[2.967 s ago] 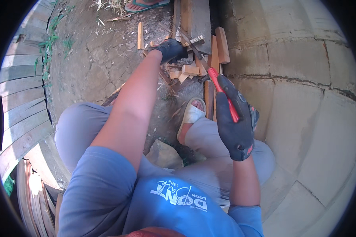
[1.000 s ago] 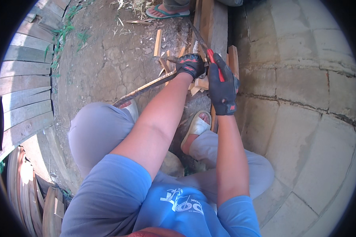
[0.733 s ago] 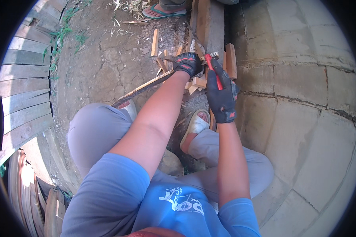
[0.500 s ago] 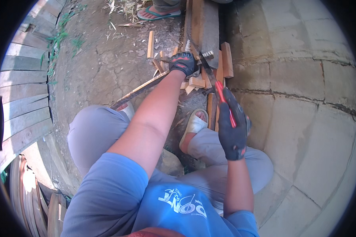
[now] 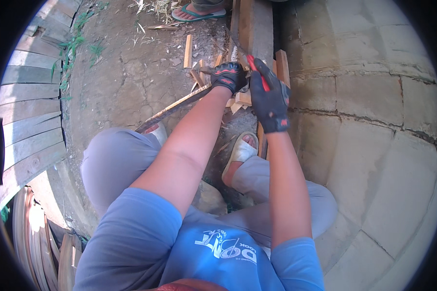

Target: The person sits on the ground and uses a hand saw to cut a long wooden stick into smaller pieces. They hold the wood steady with their left hand and saw with their right hand, periodically adjusting the wood's position to complete the cuts.

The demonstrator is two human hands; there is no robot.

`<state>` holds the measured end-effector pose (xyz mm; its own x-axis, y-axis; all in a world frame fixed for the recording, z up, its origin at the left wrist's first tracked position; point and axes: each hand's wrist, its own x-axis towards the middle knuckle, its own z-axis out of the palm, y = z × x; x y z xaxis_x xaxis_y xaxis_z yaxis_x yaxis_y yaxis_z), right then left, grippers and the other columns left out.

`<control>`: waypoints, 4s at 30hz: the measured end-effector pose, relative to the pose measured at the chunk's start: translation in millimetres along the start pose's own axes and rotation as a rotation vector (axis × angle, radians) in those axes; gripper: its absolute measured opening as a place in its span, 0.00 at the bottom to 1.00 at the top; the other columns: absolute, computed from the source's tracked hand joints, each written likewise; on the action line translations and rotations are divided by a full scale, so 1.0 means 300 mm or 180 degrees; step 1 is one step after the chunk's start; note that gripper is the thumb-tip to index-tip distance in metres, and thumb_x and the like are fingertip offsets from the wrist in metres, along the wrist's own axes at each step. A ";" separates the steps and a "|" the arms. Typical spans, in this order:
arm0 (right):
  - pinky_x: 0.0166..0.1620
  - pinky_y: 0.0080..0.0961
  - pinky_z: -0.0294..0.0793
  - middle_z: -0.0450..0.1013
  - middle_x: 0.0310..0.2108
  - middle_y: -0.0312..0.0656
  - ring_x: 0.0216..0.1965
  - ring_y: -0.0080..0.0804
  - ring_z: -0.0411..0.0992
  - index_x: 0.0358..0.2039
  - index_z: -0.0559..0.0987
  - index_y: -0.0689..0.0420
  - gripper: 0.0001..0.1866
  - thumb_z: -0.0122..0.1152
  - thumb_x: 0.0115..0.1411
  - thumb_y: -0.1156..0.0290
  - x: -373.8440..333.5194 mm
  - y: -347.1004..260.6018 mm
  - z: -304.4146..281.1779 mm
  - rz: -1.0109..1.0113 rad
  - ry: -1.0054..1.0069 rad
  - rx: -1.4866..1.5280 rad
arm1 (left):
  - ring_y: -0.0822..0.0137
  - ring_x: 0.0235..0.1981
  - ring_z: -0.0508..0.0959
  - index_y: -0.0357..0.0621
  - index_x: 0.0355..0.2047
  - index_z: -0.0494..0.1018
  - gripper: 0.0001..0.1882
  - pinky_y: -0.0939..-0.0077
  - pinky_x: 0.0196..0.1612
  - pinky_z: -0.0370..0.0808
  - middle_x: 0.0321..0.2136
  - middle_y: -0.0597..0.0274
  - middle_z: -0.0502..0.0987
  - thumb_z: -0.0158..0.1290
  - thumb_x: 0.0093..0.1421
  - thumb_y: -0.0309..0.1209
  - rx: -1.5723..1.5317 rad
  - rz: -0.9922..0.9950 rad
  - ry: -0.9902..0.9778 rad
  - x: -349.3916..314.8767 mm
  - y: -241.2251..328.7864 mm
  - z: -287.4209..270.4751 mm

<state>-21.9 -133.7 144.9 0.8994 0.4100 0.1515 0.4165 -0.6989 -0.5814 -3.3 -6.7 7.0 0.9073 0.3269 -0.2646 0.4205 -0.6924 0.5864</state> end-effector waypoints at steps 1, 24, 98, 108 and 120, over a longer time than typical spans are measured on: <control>0.58 0.44 0.77 0.83 0.53 0.51 0.53 0.54 0.81 0.60 0.84 0.45 0.19 0.57 0.73 0.59 0.032 0.001 0.032 0.0140 -0.0047 0.0086 | 0.53 0.49 0.87 0.51 0.43 0.88 0.16 0.58 0.51 0.83 0.45 0.52 0.87 0.63 0.57 0.42 -0.0008 -0.0007 -0.0026 0.000 0.001 -0.005; 0.53 0.40 0.80 0.83 0.52 0.50 0.50 0.50 0.83 0.61 0.83 0.45 0.19 0.58 0.72 0.67 -0.104 -0.032 -0.073 0.0274 -0.0110 0.0100 | 0.51 0.53 0.86 0.49 0.50 0.85 0.21 0.55 0.55 0.82 0.52 0.50 0.85 0.62 0.59 0.43 0.0062 0.0097 -0.0346 0.008 0.002 -0.059; 0.49 0.45 0.81 0.85 0.44 0.49 0.43 0.51 0.83 0.51 0.87 0.55 0.16 0.62 0.70 0.61 -0.333 -0.100 -0.689 -0.0458 -0.0018 0.0365 | 0.42 0.63 0.78 0.45 0.64 0.73 0.44 0.46 0.61 0.77 0.61 0.42 0.78 0.58 0.59 0.66 0.1009 0.0049 -0.0296 0.004 -0.014 -0.012; 0.50 0.43 0.80 0.85 0.43 0.50 0.45 0.50 0.83 0.49 0.87 0.55 0.16 0.64 0.68 0.60 -0.319 -0.066 -0.828 -0.0170 -0.0095 0.0730 | 0.42 0.59 0.80 0.47 0.53 0.81 0.24 0.43 0.58 0.78 0.56 0.42 0.81 0.55 0.66 0.49 0.1112 -0.0125 0.0342 -0.048 0.101 0.043; 0.54 0.36 0.81 0.85 0.49 0.48 0.48 0.44 0.84 0.55 0.86 0.55 0.16 0.66 0.69 0.66 -0.320 -0.081 -0.904 -0.1232 0.0282 0.1340 | 0.37 0.59 0.80 0.40 0.59 0.73 0.37 0.45 0.63 0.75 0.57 0.37 0.79 0.56 0.64 0.59 0.0979 -0.0398 0.1255 -0.074 0.144 -0.661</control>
<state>-82.4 -315.0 361.2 0.7072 0.5261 0.4723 0.6452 -0.2070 -0.7354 -6.9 83.7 189.9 0.8027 0.5959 0.0253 0.5624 -0.7703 0.3006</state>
